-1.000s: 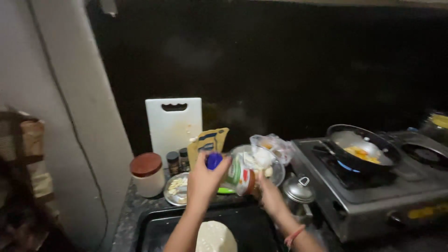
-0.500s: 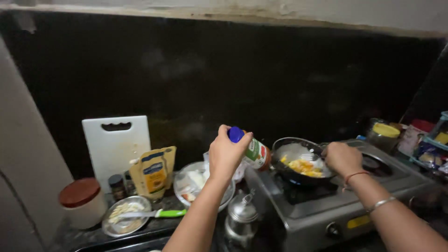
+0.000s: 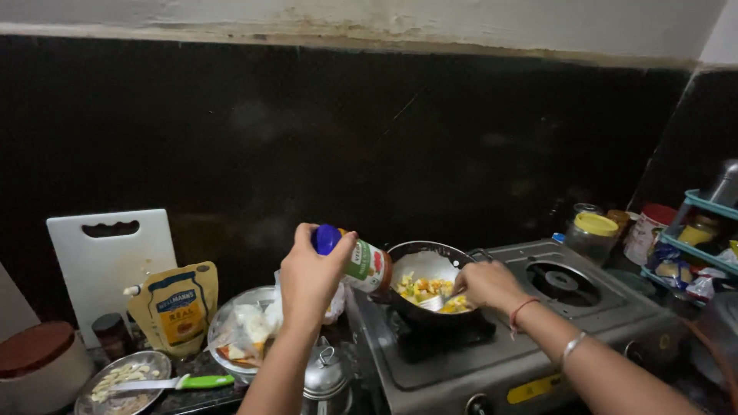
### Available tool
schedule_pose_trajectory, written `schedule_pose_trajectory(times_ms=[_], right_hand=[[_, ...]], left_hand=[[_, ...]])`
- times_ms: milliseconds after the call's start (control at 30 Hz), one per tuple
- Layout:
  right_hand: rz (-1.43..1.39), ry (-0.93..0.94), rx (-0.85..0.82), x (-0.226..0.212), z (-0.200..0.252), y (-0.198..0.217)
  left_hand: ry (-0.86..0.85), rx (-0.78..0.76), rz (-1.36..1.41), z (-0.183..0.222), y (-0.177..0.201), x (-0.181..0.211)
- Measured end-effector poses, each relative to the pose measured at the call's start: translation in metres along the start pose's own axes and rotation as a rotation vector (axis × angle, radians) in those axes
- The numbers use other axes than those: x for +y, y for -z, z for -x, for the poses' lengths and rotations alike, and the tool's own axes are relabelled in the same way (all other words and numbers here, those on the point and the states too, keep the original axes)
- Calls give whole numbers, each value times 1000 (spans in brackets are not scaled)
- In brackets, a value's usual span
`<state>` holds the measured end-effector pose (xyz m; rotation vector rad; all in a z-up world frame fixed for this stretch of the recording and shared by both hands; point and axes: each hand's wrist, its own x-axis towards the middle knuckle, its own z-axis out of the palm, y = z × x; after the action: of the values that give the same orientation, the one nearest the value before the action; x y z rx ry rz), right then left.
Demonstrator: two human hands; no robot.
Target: Prepare a pizza-style snack on a flatbread by cooking vegetables and spreading sauce.
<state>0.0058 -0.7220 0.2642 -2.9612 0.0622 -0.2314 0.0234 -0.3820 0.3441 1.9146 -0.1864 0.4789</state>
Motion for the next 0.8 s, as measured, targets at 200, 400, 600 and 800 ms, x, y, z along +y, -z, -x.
schedule_pose_trajectory(times_ms=[200, 400, 600, 800], right_hand=[[203, -50, 388, 17, -9, 16], [300, -58, 177, 11, -22, -9], [-175, 38, 60, 2, -25, -1], [158, -191, 205, 10, -25, 10]], left_hand=[[170, -42, 39, 20, 10, 19], [153, -29, -9, 29, 9, 26], [141, -29, 37, 33, 5, 30], [76, 45, -59, 30, 6, 14]])
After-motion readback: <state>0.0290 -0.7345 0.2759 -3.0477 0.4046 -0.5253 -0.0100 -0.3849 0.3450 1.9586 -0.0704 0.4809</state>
